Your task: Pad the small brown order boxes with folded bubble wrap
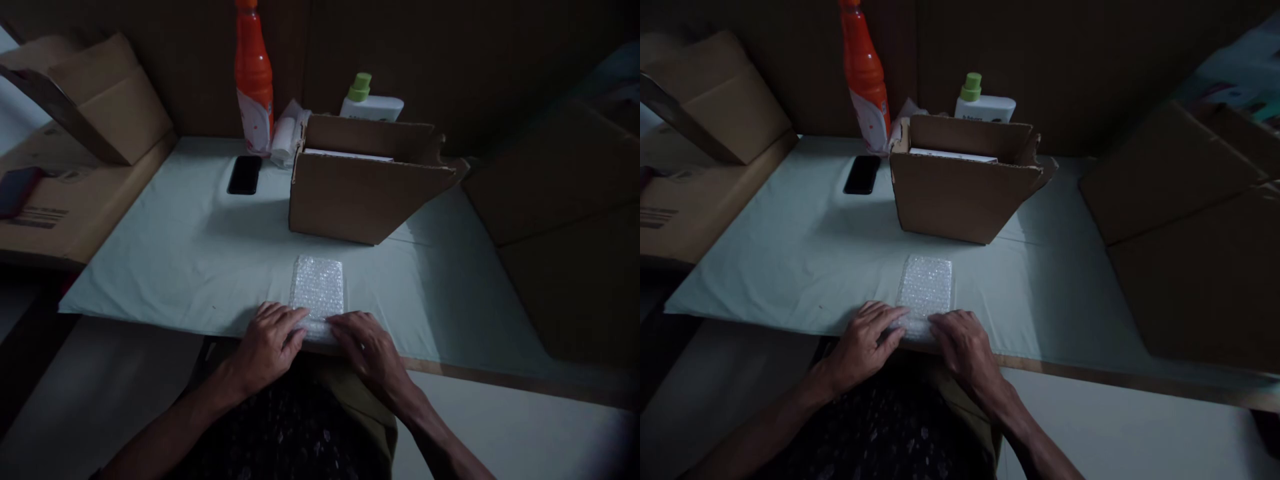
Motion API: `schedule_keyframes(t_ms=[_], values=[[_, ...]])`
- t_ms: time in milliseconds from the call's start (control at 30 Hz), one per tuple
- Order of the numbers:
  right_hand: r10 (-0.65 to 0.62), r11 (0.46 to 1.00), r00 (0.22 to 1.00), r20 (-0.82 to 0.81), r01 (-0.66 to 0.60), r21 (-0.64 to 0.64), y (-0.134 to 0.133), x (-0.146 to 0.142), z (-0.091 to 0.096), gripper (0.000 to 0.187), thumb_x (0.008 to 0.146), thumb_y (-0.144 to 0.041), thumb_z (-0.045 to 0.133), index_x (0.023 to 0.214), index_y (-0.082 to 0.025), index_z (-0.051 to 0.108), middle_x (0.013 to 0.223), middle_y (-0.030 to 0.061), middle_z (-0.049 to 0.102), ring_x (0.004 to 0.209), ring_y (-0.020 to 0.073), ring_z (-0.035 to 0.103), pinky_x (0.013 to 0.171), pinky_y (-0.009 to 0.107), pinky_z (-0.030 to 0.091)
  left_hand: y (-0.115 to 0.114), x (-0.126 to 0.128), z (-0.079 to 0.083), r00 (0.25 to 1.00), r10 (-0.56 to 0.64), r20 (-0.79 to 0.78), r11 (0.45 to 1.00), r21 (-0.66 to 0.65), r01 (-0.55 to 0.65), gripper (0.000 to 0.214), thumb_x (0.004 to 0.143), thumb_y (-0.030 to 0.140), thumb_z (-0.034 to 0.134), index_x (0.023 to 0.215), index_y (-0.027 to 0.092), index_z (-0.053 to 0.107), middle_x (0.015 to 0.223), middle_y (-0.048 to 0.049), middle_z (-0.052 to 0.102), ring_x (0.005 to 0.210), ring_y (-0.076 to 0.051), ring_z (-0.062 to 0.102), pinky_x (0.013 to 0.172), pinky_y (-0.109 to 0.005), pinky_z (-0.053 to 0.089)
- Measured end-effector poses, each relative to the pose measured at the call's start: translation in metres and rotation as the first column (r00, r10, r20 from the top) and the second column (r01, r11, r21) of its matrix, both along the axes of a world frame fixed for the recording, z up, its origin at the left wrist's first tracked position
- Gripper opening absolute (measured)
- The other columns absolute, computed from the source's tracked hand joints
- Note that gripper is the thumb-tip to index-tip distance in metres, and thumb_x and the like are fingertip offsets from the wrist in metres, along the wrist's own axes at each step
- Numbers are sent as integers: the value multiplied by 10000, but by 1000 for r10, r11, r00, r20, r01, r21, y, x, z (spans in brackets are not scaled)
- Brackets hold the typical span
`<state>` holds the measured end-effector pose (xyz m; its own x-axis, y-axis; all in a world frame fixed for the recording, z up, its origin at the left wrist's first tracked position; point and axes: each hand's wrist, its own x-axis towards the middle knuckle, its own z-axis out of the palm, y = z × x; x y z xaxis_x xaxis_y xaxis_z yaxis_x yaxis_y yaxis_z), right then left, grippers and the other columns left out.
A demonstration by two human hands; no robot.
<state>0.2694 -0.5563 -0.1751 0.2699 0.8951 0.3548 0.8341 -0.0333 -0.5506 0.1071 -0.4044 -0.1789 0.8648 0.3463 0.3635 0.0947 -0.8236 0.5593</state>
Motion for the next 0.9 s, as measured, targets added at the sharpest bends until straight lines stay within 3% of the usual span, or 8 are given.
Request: schedule_keyframes(t_ms=[133,233,367,533,600,733,833,900], values=[[-130,991,980,152,124,48,-4,0,-7,225,941,-220,575,1155,-233,642,1137,107,691,1025,263,634,823,417,492,14,21,-7,990,108,-92,994,19,-107,229,922,193,579,1142,179,639,1025,-84,718,937,-239,667,855,-410,543],[-72,997,962,263,78,-11,-3,-1,-11,276,898,-236,630,1174,-222,641,1227,115,671,1119,301,592,885,461,455,19,26,-10,985,161,-56,987,32,-159,222,910,192,592,1124,178,648,1050,-94,684,990,-245,639,892,-419,541],[-44,999,962,270,51,-18,5,-1,-7,211,941,-164,569,1131,-227,633,1099,69,727,1008,250,628,864,417,435,13,15,-7,998,57,34,998,10,-57,261,902,262,636,1150,180,633,1104,-100,670,1058,-253,603,940,-436,519],[9,1000,989,145,-5,-28,2,-2,3,154,987,-173,502,1079,-224,615,899,34,734,805,204,632,786,387,440,8,7,1,999,-6,50,1000,-18,6,239,940,232,566,1168,188,622,997,-67,720,932,-221,642,863,-409,532],[-21,999,986,164,27,-33,-1,-2,3,194,993,-214,494,1154,-222,602,970,63,732,858,226,638,787,399,446,12,14,1,999,-6,34,1000,-14,7,248,941,246,571,1174,181,625,997,-70,735,918,-224,652,862,-408,532],[-105,991,936,336,125,-37,-1,-3,2,420,943,-354,585,1322,-180,541,1309,177,621,1121,329,576,864,474,442,25,38,-4,992,2,-123,1000,31,2,245,928,249,593,1158,181,643,1034,-83,742,972,-249,650,904,-428,519],[-51,990,924,380,98,-104,9,0,-2,360,934,-263,589,1289,-200,582,1277,142,650,1109,308,585,876,452,435,30,51,-6,984,63,-168,998,39,-58,264,914,274,615,1158,179,646,1070,-103,707,1039,-271,627,941,-448,508],[-56,990,935,351,98,-102,17,6,-8,278,946,-205,558,1214,-212,632,1162,110,705,1014,272,624,829,417,445,28,49,-5,989,130,-67,988,-77,-135,308,907,287,614,1191,168,626,1126,-117,671,1066,-264,617,952,-438,506]])
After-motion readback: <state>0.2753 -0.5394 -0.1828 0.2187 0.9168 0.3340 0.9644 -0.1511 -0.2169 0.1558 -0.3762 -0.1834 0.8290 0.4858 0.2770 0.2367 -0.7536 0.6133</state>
